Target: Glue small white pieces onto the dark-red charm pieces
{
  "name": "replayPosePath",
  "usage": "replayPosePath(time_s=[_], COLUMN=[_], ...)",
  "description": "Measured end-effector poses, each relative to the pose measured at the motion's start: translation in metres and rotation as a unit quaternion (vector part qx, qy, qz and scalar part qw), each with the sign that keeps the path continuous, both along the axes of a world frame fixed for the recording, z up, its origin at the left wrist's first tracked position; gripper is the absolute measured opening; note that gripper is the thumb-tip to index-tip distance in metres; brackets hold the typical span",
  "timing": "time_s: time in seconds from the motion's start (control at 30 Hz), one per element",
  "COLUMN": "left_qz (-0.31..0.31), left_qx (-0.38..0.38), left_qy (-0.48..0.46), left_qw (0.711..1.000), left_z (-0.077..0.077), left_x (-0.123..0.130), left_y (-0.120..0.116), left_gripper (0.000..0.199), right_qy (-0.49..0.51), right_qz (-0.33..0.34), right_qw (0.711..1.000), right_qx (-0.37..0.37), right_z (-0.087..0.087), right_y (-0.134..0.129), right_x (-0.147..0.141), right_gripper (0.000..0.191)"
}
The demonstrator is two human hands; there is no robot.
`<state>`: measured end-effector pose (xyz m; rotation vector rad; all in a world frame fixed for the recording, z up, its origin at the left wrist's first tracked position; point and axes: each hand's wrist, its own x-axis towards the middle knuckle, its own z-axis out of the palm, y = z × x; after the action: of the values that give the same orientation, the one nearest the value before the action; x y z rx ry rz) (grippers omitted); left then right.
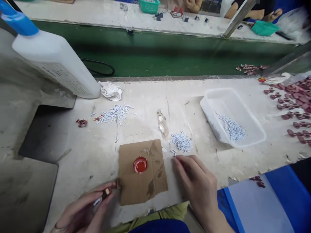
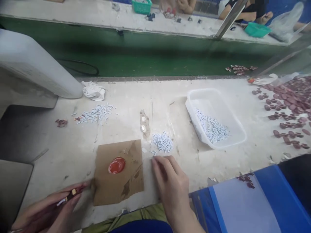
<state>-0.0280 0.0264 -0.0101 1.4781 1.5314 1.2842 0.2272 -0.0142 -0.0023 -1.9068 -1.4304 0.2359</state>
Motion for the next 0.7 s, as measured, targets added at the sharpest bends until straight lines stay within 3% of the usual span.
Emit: replayPosePath(time_s=[0.1,0.27,0.47,0.7], left_qz=[0.053,0.125,0.062,0.047], left_qx=[0.018,-0.022,-0.008,0.000], left_qy=[0.024,0.047,0.070,0.027], left_qw=[0.998,0.991,0.996,0.999], left_z=[0.009,0.021,0.027,0.019], left_x=[0.009,0.023,0.030,0.019], left_y=[0.001,0.000,-0.003,-0.003], left_gripper=[0.024,0.025,0.021,0.023], right_qy=[0.008,0.020,0.013,0.090], right_qz=[-0.037,-0.028,0.000,0.082], right_qw=[0.999,0.999,1.000,0.992], right_qx=[-0.001,-0.011,-0.019,-0.009], right_z=[-0.001,0.002,0.002,0.011], right_y=[0.003,0.010,0.016,0.005], right_x=[0.000,0.006,0.011,0.025], right_gripper=[0.010,0.015,0.019,0.014])
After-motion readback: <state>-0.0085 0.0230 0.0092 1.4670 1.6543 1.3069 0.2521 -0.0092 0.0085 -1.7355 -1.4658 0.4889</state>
